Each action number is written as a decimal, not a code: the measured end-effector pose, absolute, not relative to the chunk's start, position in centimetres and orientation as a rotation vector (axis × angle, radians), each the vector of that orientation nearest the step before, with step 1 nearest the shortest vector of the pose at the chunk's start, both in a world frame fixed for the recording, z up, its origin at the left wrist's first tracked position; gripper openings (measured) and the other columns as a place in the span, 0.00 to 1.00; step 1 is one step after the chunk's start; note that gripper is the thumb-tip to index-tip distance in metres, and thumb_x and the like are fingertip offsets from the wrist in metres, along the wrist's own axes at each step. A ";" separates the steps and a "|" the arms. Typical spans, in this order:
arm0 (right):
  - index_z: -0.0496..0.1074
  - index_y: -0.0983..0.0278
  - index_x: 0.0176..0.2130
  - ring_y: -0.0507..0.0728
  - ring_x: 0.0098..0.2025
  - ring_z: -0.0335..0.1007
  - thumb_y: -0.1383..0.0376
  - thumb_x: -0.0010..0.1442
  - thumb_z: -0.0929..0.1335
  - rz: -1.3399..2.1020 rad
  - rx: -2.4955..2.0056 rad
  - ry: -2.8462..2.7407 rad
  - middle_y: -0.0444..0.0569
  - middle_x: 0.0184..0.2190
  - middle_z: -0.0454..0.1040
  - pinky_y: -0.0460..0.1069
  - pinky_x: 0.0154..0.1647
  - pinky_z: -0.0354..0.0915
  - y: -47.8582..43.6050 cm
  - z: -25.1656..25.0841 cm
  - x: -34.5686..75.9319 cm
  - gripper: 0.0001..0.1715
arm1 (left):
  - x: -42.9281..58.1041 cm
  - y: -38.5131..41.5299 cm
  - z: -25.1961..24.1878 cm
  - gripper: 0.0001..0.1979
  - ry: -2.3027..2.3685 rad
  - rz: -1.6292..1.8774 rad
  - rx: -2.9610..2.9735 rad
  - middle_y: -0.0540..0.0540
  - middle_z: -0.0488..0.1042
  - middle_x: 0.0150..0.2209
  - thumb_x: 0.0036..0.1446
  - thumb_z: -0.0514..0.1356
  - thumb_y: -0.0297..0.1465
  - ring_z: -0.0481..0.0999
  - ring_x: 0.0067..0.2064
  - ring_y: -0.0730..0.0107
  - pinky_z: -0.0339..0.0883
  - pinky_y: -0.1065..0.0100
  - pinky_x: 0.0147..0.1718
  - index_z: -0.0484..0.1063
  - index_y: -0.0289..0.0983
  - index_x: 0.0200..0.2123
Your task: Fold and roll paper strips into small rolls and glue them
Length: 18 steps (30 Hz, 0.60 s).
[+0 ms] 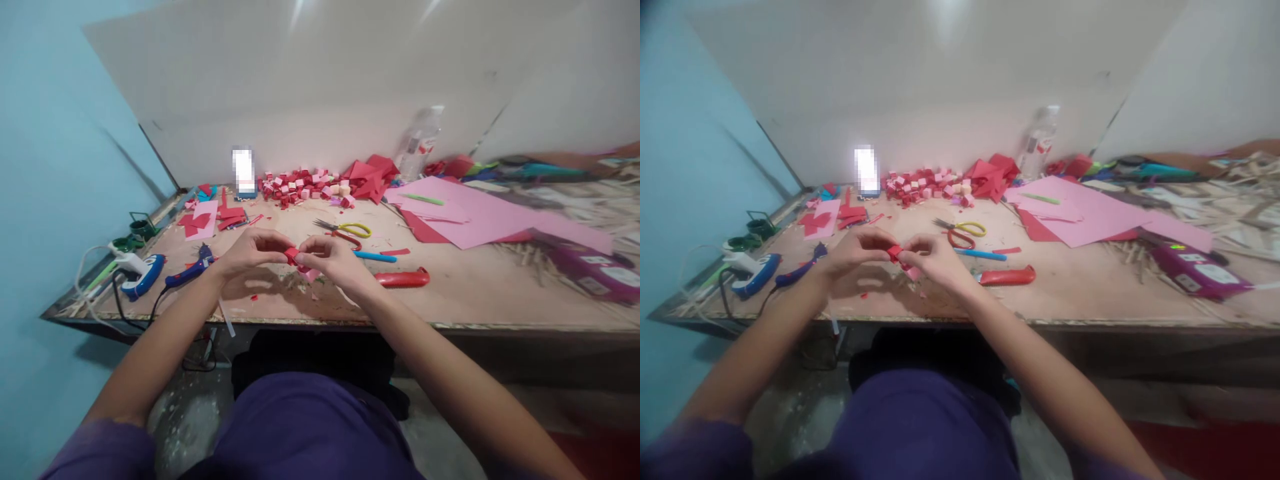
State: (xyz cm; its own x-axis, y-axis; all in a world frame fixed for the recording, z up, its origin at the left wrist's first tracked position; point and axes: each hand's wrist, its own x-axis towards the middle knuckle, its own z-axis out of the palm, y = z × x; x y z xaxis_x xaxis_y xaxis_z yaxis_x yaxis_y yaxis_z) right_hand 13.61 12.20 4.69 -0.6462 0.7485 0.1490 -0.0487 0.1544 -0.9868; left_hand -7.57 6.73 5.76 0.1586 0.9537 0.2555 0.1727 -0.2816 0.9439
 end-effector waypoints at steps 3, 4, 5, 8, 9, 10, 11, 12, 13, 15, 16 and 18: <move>0.76 0.66 0.33 0.53 0.26 0.73 0.56 0.52 0.78 1.558 -0.723 -1.800 0.48 0.26 0.78 0.46 0.26 0.69 12.0 4.8 13.5 0.17 | -7.5 6.9 5.6 0.15 1.094 1.216 1.645 0.40 0.85 0.38 0.46 0.77 0.32 0.85 0.40 0.60 0.80 0.64 0.43 0.83 0.33 0.38; 0.76 0.66 0.32 0.53 0.25 0.73 0.55 0.53 0.78 1.570 -0.750 -1.809 0.48 0.26 0.78 0.46 0.23 0.69 11.9 4.9 13.5 0.17 | -7.5 6.9 5.6 0.15 1.088 1.218 1.651 0.40 0.85 0.38 0.46 0.77 0.32 0.85 0.40 0.60 0.80 0.64 0.43 0.83 0.33 0.38; 0.76 0.65 0.32 0.53 0.23 0.72 0.55 0.54 0.77 1.573 -0.778 -1.817 0.48 0.25 0.78 0.46 0.21 0.68 11.9 4.9 13.5 0.17 | -7.4 6.9 5.5 0.15 1.082 1.220 1.656 0.40 0.85 0.38 0.47 0.77 0.33 0.85 0.40 0.60 0.80 0.65 0.43 0.83 0.33 0.38; 0.74 0.65 0.30 0.53 0.22 0.73 0.53 0.56 0.76 1.508 -0.820 -1.823 0.48 0.24 0.78 0.45 0.18 0.66 11.6 5.0 13.4 0.18 | -7.2 7.0 5.3 0.15 1.063 1.234 1.660 0.41 0.85 0.37 0.47 0.77 0.32 0.85 0.39 0.61 0.80 0.66 0.41 0.83 0.34 0.38; 0.74 0.65 0.30 0.53 0.23 0.74 0.53 0.56 0.76 1.476 -0.819 -1.819 0.48 0.24 0.78 0.45 0.18 0.66 11.5 5.0 13.3 0.18 | -7.2 7.0 5.2 0.14 1.054 1.237 1.662 0.41 0.85 0.37 0.47 0.77 0.32 0.85 0.39 0.61 0.80 0.66 0.41 0.83 0.34 0.38; 0.74 0.65 0.30 0.53 0.23 0.74 0.53 0.56 0.76 1.453 -0.816 -1.814 0.47 0.24 0.78 0.44 0.19 0.67 11.5 4.9 13.3 0.18 | -7.1 7.1 5.2 0.14 1.046 1.238 1.665 0.41 0.85 0.37 0.47 0.77 0.32 0.85 0.39 0.61 0.80 0.66 0.41 0.83 0.34 0.38; 0.74 0.65 0.30 0.53 0.23 0.74 0.53 0.56 0.76 1.441 -0.814 -1.812 0.47 0.23 0.77 0.44 0.19 0.67 11.5 4.9 13.2 0.18 | -7.1 7.1 5.1 0.14 1.040 1.238 1.668 0.41 0.85 0.37 0.48 0.76 0.32 0.85 0.39 0.61 0.80 0.66 0.41 0.83 0.33 0.37; 0.74 0.65 0.31 0.54 0.23 0.74 0.53 0.55 0.77 1.436 -0.812 -1.815 0.47 0.23 0.77 0.44 0.20 0.68 11.5 4.8 13.1 0.19 | -7.1 7.1 5.1 0.14 1.039 1.236 1.670 0.41 0.85 0.36 0.48 0.76 0.32 0.85 0.39 0.61 0.80 0.65 0.41 0.83 0.33 0.37; 0.75 0.65 0.31 0.53 0.23 0.74 0.52 0.55 0.77 1.433 -0.811 -1.817 0.46 0.23 0.77 0.45 0.20 0.68 11.5 4.7 13.1 0.19 | -7.1 7.1 5.0 0.14 1.041 1.235 1.671 0.40 0.85 0.36 0.48 0.76 0.33 0.85 0.39 0.60 0.80 0.65 0.41 0.83 0.33 0.37; 0.74 0.65 0.31 0.53 0.22 0.74 0.52 0.52 0.78 1.419 -0.805 -1.816 0.46 0.23 0.77 0.45 0.20 0.68 11.6 4.6 13.0 0.20 | -7.2 7.2 4.9 0.14 1.046 1.233 1.663 0.40 0.85 0.36 0.48 0.76 0.33 0.85 0.38 0.60 0.80 0.65 0.41 0.83 0.33 0.36; 0.74 0.65 0.31 0.53 0.22 0.73 0.51 0.51 0.78 1.413 -0.799 -1.813 0.46 0.24 0.77 0.45 0.20 0.68 11.6 4.6 12.9 0.21 | -7.2 7.2 4.8 0.14 1.043 1.233 1.653 0.40 0.85 0.35 0.47 0.77 0.33 0.85 0.38 0.60 0.80 0.66 0.41 0.83 0.33 0.36; 0.74 0.65 0.31 0.53 0.23 0.73 0.51 0.51 0.78 1.412 -0.783 -1.807 0.46 0.24 0.77 0.45 0.20 0.68 11.7 4.5 12.8 0.21 | -7.1 7.3 4.7 0.16 1.027 1.260 1.608 0.41 0.85 0.35 0.45 0.77 0.32 0.85 0.38 0.61 0.79 0.66 0.40 0.83 0.33 0.37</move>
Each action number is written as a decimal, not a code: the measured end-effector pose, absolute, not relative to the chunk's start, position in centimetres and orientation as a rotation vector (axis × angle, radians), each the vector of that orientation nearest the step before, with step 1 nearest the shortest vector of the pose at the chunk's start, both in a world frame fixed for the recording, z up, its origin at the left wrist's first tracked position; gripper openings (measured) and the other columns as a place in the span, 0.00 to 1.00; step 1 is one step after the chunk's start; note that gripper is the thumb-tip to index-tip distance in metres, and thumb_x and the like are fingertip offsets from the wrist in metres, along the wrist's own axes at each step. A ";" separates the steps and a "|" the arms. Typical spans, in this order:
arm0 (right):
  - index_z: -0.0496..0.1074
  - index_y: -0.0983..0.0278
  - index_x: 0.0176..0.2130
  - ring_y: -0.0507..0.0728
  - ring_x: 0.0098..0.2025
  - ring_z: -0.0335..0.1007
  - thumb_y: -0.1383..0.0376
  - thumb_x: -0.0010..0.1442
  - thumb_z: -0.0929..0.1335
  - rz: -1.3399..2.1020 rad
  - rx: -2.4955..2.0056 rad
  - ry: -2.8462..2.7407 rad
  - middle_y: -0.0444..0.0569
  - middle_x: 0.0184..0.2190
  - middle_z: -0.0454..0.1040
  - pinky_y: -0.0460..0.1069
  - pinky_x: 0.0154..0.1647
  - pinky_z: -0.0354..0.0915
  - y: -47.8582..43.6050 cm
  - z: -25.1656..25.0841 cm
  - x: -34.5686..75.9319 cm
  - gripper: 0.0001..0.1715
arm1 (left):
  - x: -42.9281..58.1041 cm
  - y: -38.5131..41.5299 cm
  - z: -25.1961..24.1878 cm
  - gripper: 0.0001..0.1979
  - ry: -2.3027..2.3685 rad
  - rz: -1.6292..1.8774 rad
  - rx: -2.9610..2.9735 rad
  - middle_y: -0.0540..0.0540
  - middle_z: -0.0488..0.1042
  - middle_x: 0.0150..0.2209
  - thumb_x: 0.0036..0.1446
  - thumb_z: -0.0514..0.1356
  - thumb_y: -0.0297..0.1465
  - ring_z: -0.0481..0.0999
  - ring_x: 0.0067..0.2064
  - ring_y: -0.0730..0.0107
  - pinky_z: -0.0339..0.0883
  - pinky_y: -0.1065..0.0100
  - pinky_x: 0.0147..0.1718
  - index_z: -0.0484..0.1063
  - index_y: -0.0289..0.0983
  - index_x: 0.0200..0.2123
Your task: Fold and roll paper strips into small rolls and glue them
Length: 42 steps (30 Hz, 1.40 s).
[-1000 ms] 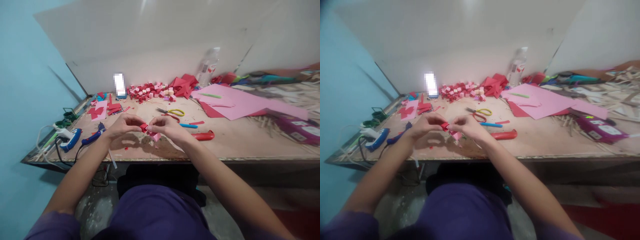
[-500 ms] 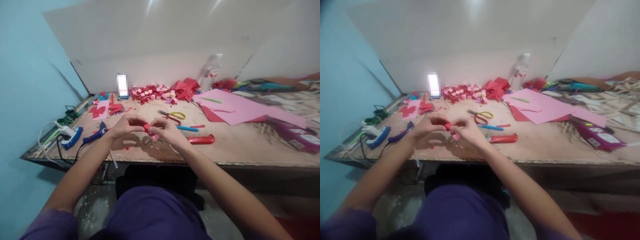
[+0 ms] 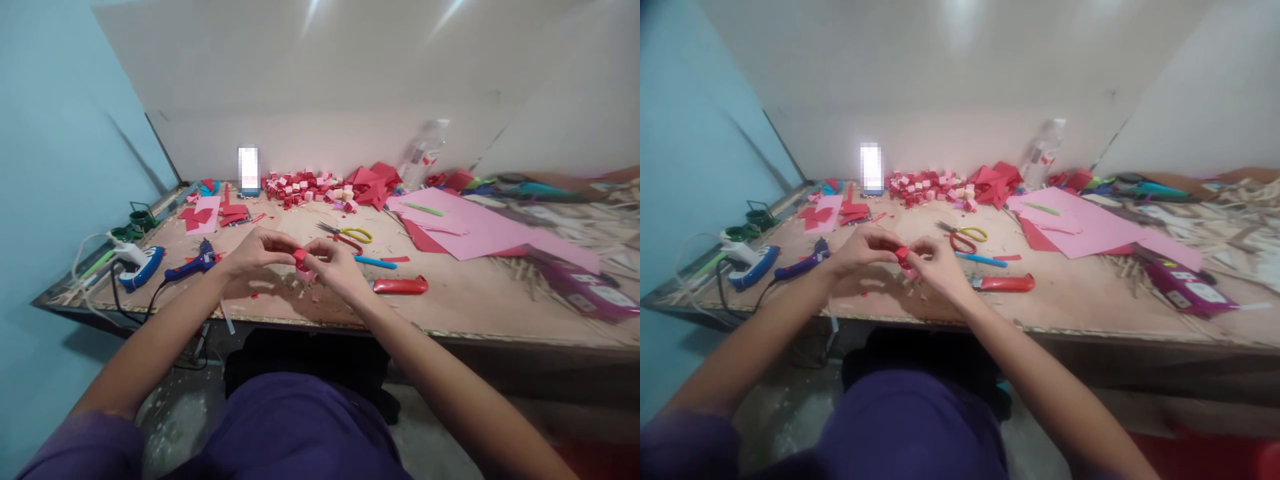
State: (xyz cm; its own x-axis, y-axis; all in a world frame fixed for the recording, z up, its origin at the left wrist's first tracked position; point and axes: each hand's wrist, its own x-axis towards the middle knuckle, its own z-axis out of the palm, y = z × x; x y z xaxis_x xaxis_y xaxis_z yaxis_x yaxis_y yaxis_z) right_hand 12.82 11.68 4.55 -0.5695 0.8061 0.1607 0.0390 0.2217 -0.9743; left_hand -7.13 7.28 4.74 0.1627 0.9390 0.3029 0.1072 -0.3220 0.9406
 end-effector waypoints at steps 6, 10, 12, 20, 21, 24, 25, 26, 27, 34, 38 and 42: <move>0.74 0.64 0.31 0.53 0.23 0.72 0.53 0.55 0.75 1.374 -0.771 -1.774 0.47 0.26 0.77 0.46 0.21 0.68 11.7 4.6 12.7 0.17 | -6.3 7.3 4.7 0.12 1.143 1.447 1.452 0.45 0.84 0.30 0.42 0.77 0.30 0.84 0.33 0.65 0.78 0.67 0.37 0.83 0.34 0.32; 0.74 0.63 0.33 0.52 0.23 0.71 0.53 0.58 0.73 1.349 -0.773 -1.767 0.47 0.27 0.79 0.46 0.22 0.68 11.7 4.3 12.7 0.16 | -6.4 7.5 4.5 0.09 1.224 1.454 1.448 0.42 0.85 0.31 0.44 0.76 0.31 0.84 0.33 0.62 0.78 0.65 0.37 0.86 0.35 0.31; 0.75 0.64 0.34 0.52 0.24 0.72 0.53 0.59 0.73 1.327 -0.769 -1.767 0.47 0.28 0.79 0.46 0.23 0.68 11.8 4.2 12.6 0.16 | -6.6 7.6 4.4 0.10 1.187 1.444 1.453 0.41 0.86 0.33 0.45 0.75 0.32 0.85 0.36 0.59 0.78 0.63 0.39 0.86 0.36 0.33; 0.76 0.64 0.34 0.52 0.24 0.72 0.53 0.58 0.74 1.286 -0.783 -1.775 0.47 0.29 0.79 0.46 0.23 0.70 12.1 4.1 12.6 0.17 | -7.1 7.8 4.6 0.10 1.047 1.349 1.576 0.38 0.85 0.44 0.48 0.75 0.34 0.84 0.47 0.54 0.76 0.58 0.49 0.87 0.38 0.36; 0.76 0.64 0.34 0.52 0.24 0.72 0.52 0.57 0.74 1.291 -0.792 -1.774 0.47 0.29 0.79 0.46 0.23 0.70 12.1 4.1 12.6 0.18 | -7.1 7.8 4.6 0.10 1.041 1.338 1.590 0.38 0.85 0.45 0.49 0.75 0.34 0.84 0.47 0.54 0.76 0.58 0.50 0.87 0.38 0.36; 0.77 0.64 0.34 0.53 0.24 0.72 0.50 0.56 0.75 1.324 -0.815 -1.764 0.47 0.28 0.78 0.46 0.22 0.71 12.1 4.2 12.6 0.20 | -7.4 7.8 4.4 0.09 0.989 1.322 1.617 0.39 0.85 0.47 0.49 0.75 0.33 0.83 0.48 0.56 0.75 0.59 0.51 0.87 0.40 0.37; 0.76 0.64 0.35 0.53 0.24 0.72 0.50 0.56 0.75 1.332 -0.818 -1.762 0.47 0.28 0.78 0.47 0.22 0.71 12.1 4.2 12.6 0.20 | -7.5 7.9 4.4 0.09 0.971 1.319 1.618 0.39 0.84 0.47 0.49 0.75 0.33 0.83 0.48 0.57 0.75 0.59 0.51 0.87 0.41 0.37; 0.76 0.64 0.35 0.53 0.24 0.72 0.50 0.56 0.75 1.339 -0.817 -1.762 0.47 0.28 0.78 0.47 0.22 0.71 12.0 4.2 12.6 0.20 | -7.6 7.9 4.3 0.10 0.960 1.316 1.616 0.40 0.84 0.48 0.49 0.75 0.33 0.83 0.48 0.58 0.75 0.60 0.51 0.87 0.41 0.37; 0.76 0.64 0.35 0.53 0.24 0.73 0.50 0.56 0.75 1.343 -0.814 -1.761 0.47 0.28 0.78 0.47 0.22 0.71 11.9 4.2 12.6 0.20 | -7.6 8.0 4.2 0.10 0.956 1.312 1.612 0.40 0.84 0.48 0.49 0.75 0.33 0.83 0.48 0.58 0.75 0.60 0.50 0.87 0.41 0.38; 0.75 0.63 0.37 0.54 0.29 0.76 0.53 0.55 0.76 1.469 -0.776 -1.672 0.48 0.34 0.80 0.47 0.26 0.74 11.4 4.4 12.5 0.17 | -7.2 8.0 4.4 0.11 1.022 1.403 1.543 0.39 0.86 0.39 0.45 0.77 0.36 0.84 0.39 0.61 0.78 0.61 0.44 0.86 0.37 0.31; 0.76 0.64 0.37 0.53 0.30 0.75 0.57 0.50 0.78 1.644 -0.711 -1.584 0.48 0.36 0.79 0.46 0.26 0.74 11.4 4.9 12.9 0.18 | -7.1 7.7 4.6 0.10 1.018 1.469 1.506 0.41 0.86 0.39 0.46 0.77 0.35 0.84 0.39 0.61 0.77 0.62 0.44 0.85 0.37 0.31; 0.79 0.63 0.41 0.54 0.34 0.76 0.61 0.49 0.79 1.832 -0.611 -1.480 0.48 0.39 0.79 0.47 0.30 0.75 11.7 5.2 13.6 0.19 | -7.7 7.7 4.7 0.09 1.035 1.551 1.522 0.41 0.86 0.38 0.46 0.77 0.34 0.84 0.41 0.61 0.77 0.61 0.45 0.85 0.37 0.30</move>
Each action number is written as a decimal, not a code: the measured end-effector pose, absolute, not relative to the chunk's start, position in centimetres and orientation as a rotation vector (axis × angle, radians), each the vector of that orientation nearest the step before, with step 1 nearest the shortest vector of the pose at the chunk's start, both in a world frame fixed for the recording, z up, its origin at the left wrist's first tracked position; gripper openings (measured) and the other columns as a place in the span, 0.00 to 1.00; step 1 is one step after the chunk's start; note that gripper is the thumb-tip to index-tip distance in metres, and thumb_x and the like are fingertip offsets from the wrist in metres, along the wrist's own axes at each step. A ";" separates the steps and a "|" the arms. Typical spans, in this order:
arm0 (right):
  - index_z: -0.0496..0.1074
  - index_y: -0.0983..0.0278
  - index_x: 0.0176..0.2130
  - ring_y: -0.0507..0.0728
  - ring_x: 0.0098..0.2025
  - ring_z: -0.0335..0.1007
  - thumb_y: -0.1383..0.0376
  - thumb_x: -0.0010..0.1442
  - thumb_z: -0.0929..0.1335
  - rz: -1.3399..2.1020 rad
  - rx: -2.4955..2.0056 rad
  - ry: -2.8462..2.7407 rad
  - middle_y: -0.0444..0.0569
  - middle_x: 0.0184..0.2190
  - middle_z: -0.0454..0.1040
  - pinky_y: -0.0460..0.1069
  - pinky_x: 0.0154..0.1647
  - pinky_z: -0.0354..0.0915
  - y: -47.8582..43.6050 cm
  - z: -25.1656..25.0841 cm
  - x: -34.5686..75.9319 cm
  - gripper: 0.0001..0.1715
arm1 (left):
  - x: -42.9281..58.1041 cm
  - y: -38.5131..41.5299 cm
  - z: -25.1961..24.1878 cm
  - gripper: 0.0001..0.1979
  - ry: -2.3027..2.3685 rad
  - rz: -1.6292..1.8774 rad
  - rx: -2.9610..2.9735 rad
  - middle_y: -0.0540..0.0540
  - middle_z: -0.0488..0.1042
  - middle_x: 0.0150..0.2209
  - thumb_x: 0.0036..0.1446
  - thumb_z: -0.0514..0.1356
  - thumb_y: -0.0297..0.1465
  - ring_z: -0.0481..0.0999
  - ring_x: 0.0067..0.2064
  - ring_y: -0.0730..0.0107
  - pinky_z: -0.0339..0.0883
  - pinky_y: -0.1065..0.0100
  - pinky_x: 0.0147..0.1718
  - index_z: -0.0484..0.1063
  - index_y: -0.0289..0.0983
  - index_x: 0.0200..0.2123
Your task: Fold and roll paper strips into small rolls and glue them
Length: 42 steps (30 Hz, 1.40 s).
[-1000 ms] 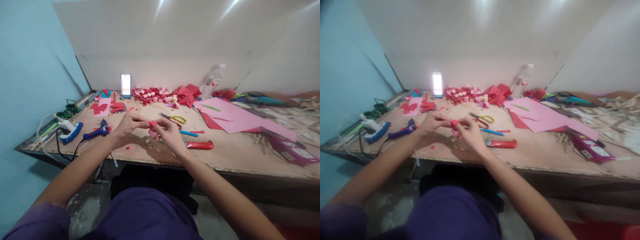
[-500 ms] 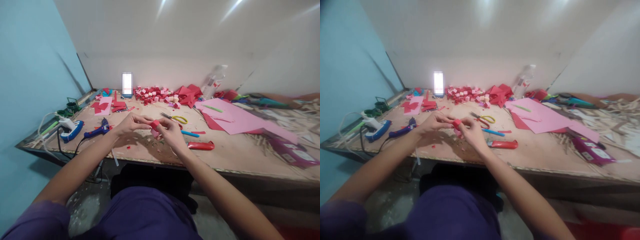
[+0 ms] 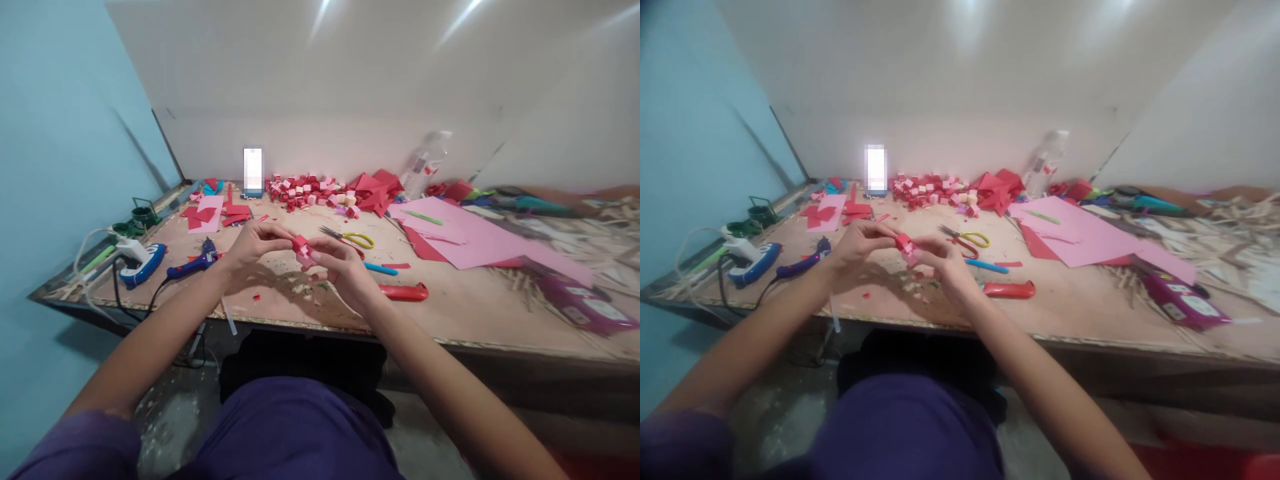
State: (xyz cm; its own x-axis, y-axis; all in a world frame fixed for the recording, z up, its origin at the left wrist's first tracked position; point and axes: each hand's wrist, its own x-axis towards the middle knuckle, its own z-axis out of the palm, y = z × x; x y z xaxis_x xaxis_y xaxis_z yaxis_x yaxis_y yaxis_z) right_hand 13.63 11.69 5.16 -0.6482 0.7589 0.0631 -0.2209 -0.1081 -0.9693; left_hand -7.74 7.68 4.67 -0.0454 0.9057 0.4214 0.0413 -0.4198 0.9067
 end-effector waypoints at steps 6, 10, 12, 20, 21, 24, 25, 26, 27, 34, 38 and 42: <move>0.80 0.63 0.47 0.55 0.38 0.76 0.66 0.48 0.79 1.886 -0.630 -1.489 0.49 0.40 0.80 0.48 0.35 0.73 12.1 4.9 14.1 0.24 | -8.5 7.0 5.2 0.09 1.112 1.542 1.664 0.41 0.85 0.39 0.48 0.76 0.35 0.84 0.40 0.62 0.78 0.63 0.43 0.85 0.37 0.31; 0.81 0.62 0.45 0.54 0.37 0.76 0.65 0.47 0.80 1.851 -0.705 -1.493 0.49 0.38 0.81 0.47 0.35 0.71 12.1 4.8 14.0 0.23 | -8.2 6.2 5.8 0.10 1.156 1.473 1.782 0.40 0.85 0.40 0.51 0.75 0.37 0.84 0.41 0.61 0.79 0.63 0.43 0.85 0.36 0.33; 0.81 0.62 0.43 0.54 0.37 0.75 0.65 0.46 0.81 1.842 -0.725 -1.501 0.48 0.37 0.81 0.47 0.34 0.71 12.2 4.7 13.9 0.22 | -8.2 6.1 5.9 0.10 1.160 1.458 1.819 0.40 0.85 0.40 0.52 0.74 0.37 0.84 0.41 0.61 0.79 0.64 0.44 0.85 0.36 0.33; 0.83 0.62 0.40 0.53 0.37 0.74 0.66 0.46 0.80 1.833 -0.674 -1.582 0.47 0.38 0.81 0.46 0.35 0.70 12.4 4.7 14.0 0.17 | -8.6 6.3 5.5 0.08 1.160 1.372 2.096 0.42 0.84 0.42 0.57 0.71 0.35 0.82 0.43 0.63 0.77 0.65 0.45 0.86 0.42 0.41; 0.83 0.62 0.40 0.53 0.37 0.74 0.66 0.47 0.80 1.839 -0.670 -1.586 0.48 0.38 0.81 0.47 0.35 0.70 12.4 4.7 14.0 0.17 | -8.6 6.3 5.6 0.08 1.152 1.365 2.129 0.42 0.83 0.42 0.58 0.70 0.35 0.82 0.44 0.64 0.77 0.65 0.45 0.86 0.42 0.41; 0.83 0.62 0.40 0.54 0.38 0.75 0.66 0.47 0.79 1.856 -0.674 -1.583 0.49 0.39 0.81 0.47 0.36 0.70 12.3 4.8 14.1 0.17 | -8.6 6.2 5.7 0.07 1.122 1.333 2.171 0.42 0.83 0.43 0.60 0.69 0.33 0.81 0.44 0.64 0.76 0.65 0.46 0.86 0.44 0.42; 0.83 0.63 0.39 0.54 0.38 0.75 0.66 0.47 0.79 1.857 -0.681 -1.580 0.49 0.38 0.81 0.47 0.35 0.70 12.3 4.8 14.1 0.17 | -8.5 6.1 5.7 0.08 1.116 1.319 2.177 0.42 0.83 0.43 0.60 0.69 0.33 0.81 0.43 0.64 0.75 0.65 0.45 0.86 0.44 0.42; 0.83 0.63 0.39 0.54 0.37 0.75 0.66 0.46 0.79 1.858 -0.689 -1.576 0.49 0.38 0.81 0.47 0.35 0.70 12.3 4.9 14.1 0.17 | -8.5 6.1 5.8 0.08 1.113 1.301 2.185 0.42 0.83 0.42 0.60 0.69 0.33 0.81 0.43 0.64 0.75 0.65 0.45 0.86 0.44 0.42; 0.83 0.63 0.39 0.55 0.37 0.75 0.66 0.46 0.79 1.859 -0.697 -1.573 0.50 0.38 0.81 0.48 0.35 0.70 12.3 4.9 14.1 0.17 | -8.5 6.0 5.8 0.08 1.114 1.287 2.192 0.42 0.83 0.42 0.60 0.69 0.33 0.81 0.43 0.64 0.75 0.64 0.45 0.86 0.44 0.42; 0.84 0.65 0.37 0.55 0.33 0.74 0.64 0.44 0.80 1.898 -0.697 -1.578 0.49 0.33 0.81 0.49 0.33 0.70 11.9 5.5 14.2 0.17 | -8.6 6.1 5.8 0.07 1.109 1.292 2.251 0.41 0.83 0.42 0.60 0.68 0.33 0.81 0.43 0.63 0.74 0.63 0.46 0.86 0.43 0.41; 0.84 0.65 0.37 0.53 0.30 0.73 0.66 0.43 0.80 1.918 -0.718 -1.508 0.49 0.31 0.80 0.47 0.30 0.70 11.8 5.5 14.1 0.17 | -8.7 6.4 5.4 0.06 1.080 1.271 2.305 0.41 0.83 0.41 0.59 0.69 0.33 0.81 0.43 0.63 0.74 0.63 0.46 0.86 0.43 0.40; 0.84 0.65 0.37 0.53 0.32 0.74 0.67 0.43 0.81 1.940 -0.698 -1.479 0.49 0.33 0.80 0.47 0.33 0.71 12.1 5.2 13.9 0.18 | -8.5 6.5 5.3 0.07 1.073 1.279 2.323 0.41 0.84 0.41 0.58 0.70 0.33 0.81 0.42 0.63 0.74 0.64 0.44 0.86 0.44 0.40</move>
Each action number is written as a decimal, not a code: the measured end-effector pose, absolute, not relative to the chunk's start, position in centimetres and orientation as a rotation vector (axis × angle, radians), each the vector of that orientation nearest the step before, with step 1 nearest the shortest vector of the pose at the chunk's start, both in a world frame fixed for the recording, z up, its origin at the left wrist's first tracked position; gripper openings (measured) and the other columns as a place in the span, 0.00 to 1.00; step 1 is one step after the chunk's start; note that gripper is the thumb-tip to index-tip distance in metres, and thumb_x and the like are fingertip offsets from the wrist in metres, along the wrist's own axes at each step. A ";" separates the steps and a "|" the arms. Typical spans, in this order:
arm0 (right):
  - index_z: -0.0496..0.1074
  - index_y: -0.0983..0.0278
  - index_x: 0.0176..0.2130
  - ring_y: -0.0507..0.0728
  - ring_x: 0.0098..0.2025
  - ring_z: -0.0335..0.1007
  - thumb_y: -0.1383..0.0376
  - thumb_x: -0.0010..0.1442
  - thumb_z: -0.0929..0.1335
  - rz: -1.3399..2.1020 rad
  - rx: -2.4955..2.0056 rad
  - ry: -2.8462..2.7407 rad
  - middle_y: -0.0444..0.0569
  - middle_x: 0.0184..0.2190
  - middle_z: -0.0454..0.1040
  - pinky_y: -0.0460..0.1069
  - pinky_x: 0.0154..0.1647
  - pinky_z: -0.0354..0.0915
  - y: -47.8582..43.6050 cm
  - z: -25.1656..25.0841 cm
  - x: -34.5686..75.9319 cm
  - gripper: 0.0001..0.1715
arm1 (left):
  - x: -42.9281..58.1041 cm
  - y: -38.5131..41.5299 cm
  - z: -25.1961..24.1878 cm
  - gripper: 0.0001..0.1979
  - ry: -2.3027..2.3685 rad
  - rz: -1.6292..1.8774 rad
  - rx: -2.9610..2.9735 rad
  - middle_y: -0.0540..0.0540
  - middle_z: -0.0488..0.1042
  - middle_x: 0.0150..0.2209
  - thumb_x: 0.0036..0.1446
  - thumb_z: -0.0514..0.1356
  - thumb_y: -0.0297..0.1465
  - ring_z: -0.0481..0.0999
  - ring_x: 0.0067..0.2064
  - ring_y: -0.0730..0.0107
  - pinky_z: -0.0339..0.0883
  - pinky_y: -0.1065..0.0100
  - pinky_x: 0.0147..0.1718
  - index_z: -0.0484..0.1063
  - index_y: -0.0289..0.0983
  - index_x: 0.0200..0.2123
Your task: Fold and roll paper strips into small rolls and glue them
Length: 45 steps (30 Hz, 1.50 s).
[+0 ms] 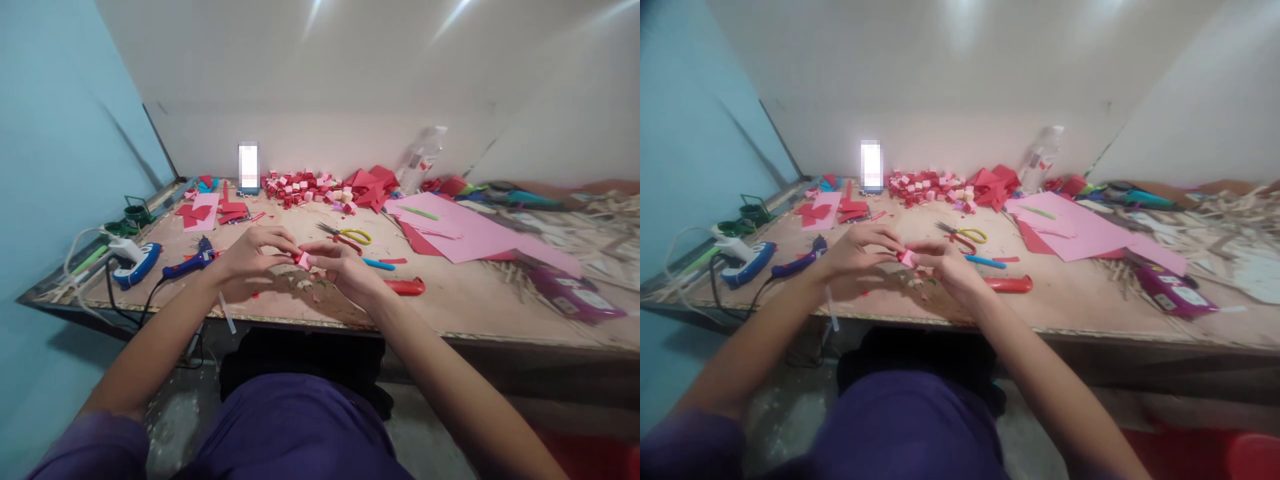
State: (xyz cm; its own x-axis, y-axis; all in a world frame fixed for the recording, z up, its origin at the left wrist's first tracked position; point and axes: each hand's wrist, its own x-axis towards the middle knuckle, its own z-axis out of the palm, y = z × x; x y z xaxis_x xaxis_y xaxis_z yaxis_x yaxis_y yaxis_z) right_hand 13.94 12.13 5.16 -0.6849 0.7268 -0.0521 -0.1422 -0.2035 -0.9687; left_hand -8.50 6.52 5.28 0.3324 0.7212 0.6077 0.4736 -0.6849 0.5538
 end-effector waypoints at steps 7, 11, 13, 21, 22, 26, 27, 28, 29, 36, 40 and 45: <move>0.83 0.64 0.40 0.55 0.37 0.76 0.61 0.49 0.79 1.782 -0.730 -1.638 0.49 0.37 0.81 0.50 0.38 0.72 12.1 4.7 13.8 0.17 | -8.0 6.6 4.8 0.04 1.098 1.282 2.349 0.42 0.84 0.40 0.59 0.68 0.30 0.82 0.42 0.63 0.74 0.63 0.47 0.84 0.41 0.38; 0.82 0.64 0.39 0.57 0.38 0.76 0.58 0.50 0.79 1.585 -0.758 -1.760 0.49 0.37 0.81 0.51 0.40 0.73 12.1 4.2 13.5 0.17 | -7.7 7.0 4.2 0.04 1.048 1.273 2.476 0.41 0.83 0.41 0.61 0.67 0.31 0.82 0.41 0.64 0.73 0.65 0.45 0.83 0.40 0.35; 0.81 0.64 0.40 0.56 0.38 0.76 0.57 0.52 0.79 1.537 -0.755 -1.792 0.49 0.38 0.81 0.51 0.40 0.73 12.2 4.0 13.4 0.17 | -7.6 7.0 4.1 0.05 1.018 1.281 2.495 0.41 0.83 0.41 0.62 0.66 0.31 0.81 0.41 0.64 0.73 0.65 0.45 0.83 0.40 0.35; 0.81 0.63 0.43 0.56 0.35 0.76 0.61 0.53 0.77 1.497 -0.713 -1.799 0.48 0.37 0.82 0.50 0.39 0.71 12.7 3.5 13.5 0.17 | -7.0 6.7 4.5 0.11 1.179 1.273 2.311 0.45 0.80 0.42 0.57 0.71 0.32 0.79 0.42 0.65 0.73 0.66 0.41 0.78 0.38 0.43; 0.81 0.62 0.44 0.56 0.37 0.77 0.61 0.54 0.77 1.500 -0.704 -1.804 0.49 0.40 0.82 0.50 0.40 0.71 12.7 3.6 13.5 0.17 | -7.0 6.8 4.4 0.12 1.196 1.250 2.313 0.45 0.80 0.42 0.57 0.70 0.32 0.78 0.42 0.65 0.72 0.66 0.41 0.78 0.38 0.44; 0.80 0.62 0.48 0.58 0.42 0.78 0.60 0.56 0.76 1.508 -0.693 -1.837 0.52 0.50 0.81 0.52 0.42 0.72 12.6 3.8 13.4 0.20 | -6.8 6.9 4.1 0.07 1.211 1.197 2.374 0.45 0.79 0.43 0.60 0.67 0.30 0.78 0.44 0.65 0.72 0.65 0.44 0.78 0.38 0.43; 0.80 0.62 0.49 0.59 0.43 0.78 0.60 0.56 0.76 1.515 -0.690 -1.843 0.52 0.51 0.81 0.52 0.42 0.73 12.6 3.8 13.4 0.20 | -6.8 6.9 4.0 0.07 1.214 1.202 2.382 0.45 0.79 0.42 0.60 0.67 0.30 0.78 0.44 0.65 0.72 0.64 0.44 0.78 0.38 0.42; 0.80 0.62 0.49 0.60 0.45 0.78 0.59 0.57 0.76 1.528 -0.685 -1.849 0.53 0.51 0.81 0.52 0.42 0.73 12.6 3.8 13.4 0.21 | -6.7 6.9 4.0 0.06 1.217 1.213 2.387 0.45 0.79 0.42 0.61 0.66 0.29 0.78 0.44 0.65 0.72 0.64 0.45 0.78 0.38 0.42; 0.80 0.62 0.49 0.60 0.46 0.78 0.59 0.58 0.76 1.548 -0.680 -1.858 0.53 0.51 0.81 0.52 0.42 0.73 12.6 3.8 13.4 0.21 | -6.7 6.9 4.1 0.06 1.216 1.220 2.394 0.45 0.79 0.42 0.61 0.65 0.28 0.78 0.44 0.65 0.72 0.64 0.45 0.78 0.38 0.42; 0.81 0.64 0.47 0.58 0.40 0.78 0.59 0.57 0.76 1.643 -0.714 -1.838 0.50 0.36 0.82 0.52 0.43 0.73 13.0 3.2 13.4 0.19 | -6.5 6.7 4.0 0.06 1.218 1.173 2.452 0.44 0.79 0.42 0.60 0.66 0.29 0.78 0.43 0.64 0.72 0.63 0.44 0.77 0.38 0.41; 0.81 0.65 0.47 0.57 0.41 0.78 0.58 0.57 0.77 1.651 -0.709 -1.848 0.50 0.37 0.81 0.50 0.41 0.73 13.0 3.3 13.4 0.20 | -6.5 6.7 3.9 0.06 1.227 1.158 2.467 0.45 0.78 0.42 0.60 0.65 0.26 0.78 0.43 0.65 0.71 0.63 0.44 0.77 0.38 0.42; 0.81 0.65 0.47 0.58 0.42 0.78 0.59 0.57 0.77 1.652 -0.738 -1.845 0.50 0.38 0.82 0.50 0.41 0.73 13.0 3.2 13.5 0.20 | -6.5 6.7 3.9 0.07 1.228 1.148 2.479 0.46 0.77 0.41 0.59 0.65 0.24 0.77 0.42 0.66 0.70 0.65 0.44 0.76 0.38 0.42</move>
State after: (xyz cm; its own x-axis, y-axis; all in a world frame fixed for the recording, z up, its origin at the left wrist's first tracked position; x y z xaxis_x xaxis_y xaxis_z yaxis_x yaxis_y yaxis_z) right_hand 13.45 13.02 3.23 -0.6978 0.7151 0.0405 0.0384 0.0938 -0.9949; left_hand -6.45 6.72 3.88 0.3733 0.7311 0.5710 0.6190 -0.6548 0.4336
